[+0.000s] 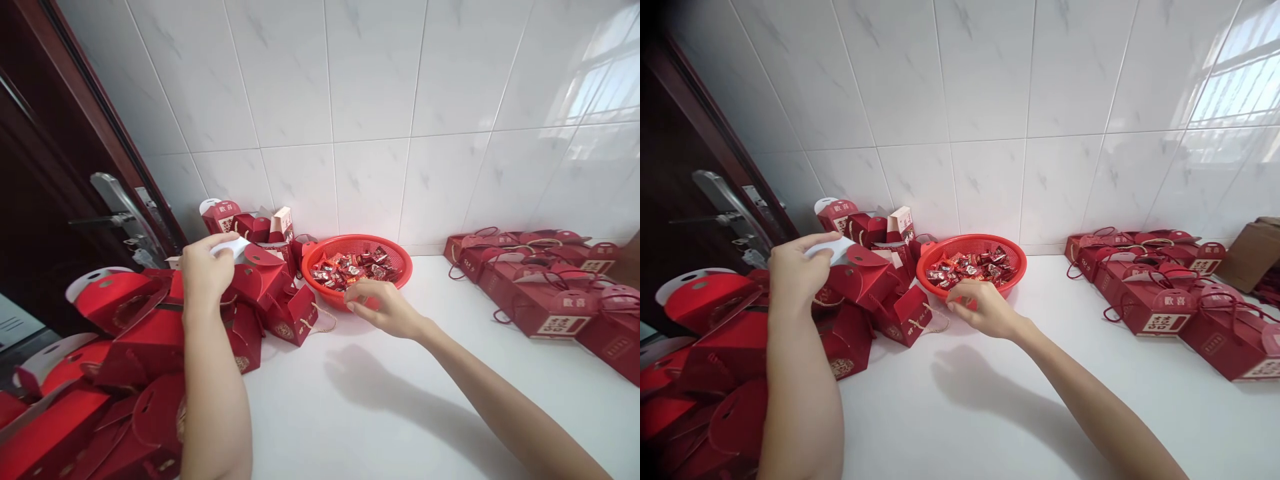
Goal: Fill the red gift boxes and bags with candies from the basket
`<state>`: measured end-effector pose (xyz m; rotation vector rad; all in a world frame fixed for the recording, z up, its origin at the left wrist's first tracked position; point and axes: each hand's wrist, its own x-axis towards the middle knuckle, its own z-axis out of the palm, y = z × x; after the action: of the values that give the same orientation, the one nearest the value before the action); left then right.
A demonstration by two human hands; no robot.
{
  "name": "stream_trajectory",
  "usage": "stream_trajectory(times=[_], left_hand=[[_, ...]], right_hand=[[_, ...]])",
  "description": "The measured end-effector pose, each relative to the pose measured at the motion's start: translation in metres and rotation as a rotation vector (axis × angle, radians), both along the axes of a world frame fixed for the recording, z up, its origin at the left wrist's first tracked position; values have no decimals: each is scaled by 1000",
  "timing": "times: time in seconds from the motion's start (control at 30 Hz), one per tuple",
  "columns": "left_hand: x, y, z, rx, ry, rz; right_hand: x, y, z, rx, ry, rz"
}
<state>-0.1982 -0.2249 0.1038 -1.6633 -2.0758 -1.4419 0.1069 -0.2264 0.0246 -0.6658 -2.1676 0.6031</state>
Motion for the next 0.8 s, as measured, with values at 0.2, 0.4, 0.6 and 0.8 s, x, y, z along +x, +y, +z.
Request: stream_trajectory(times=[0.2,0.4,0.6,0.8], left_hand=[[69,-20,9,-3,-105,-427],[119,-18,-10,-108,-34,-738],[139,-14,-24,-112,-84,-759],[148,-22,-22,-236,-205,-860]], right_hand=[[-12,-15,22,23,216,-204],[-3,-33,40,9,-82,-358],[21,-37,50,-66,-234,-352],[53,-50,68,-98,-110,-327]])
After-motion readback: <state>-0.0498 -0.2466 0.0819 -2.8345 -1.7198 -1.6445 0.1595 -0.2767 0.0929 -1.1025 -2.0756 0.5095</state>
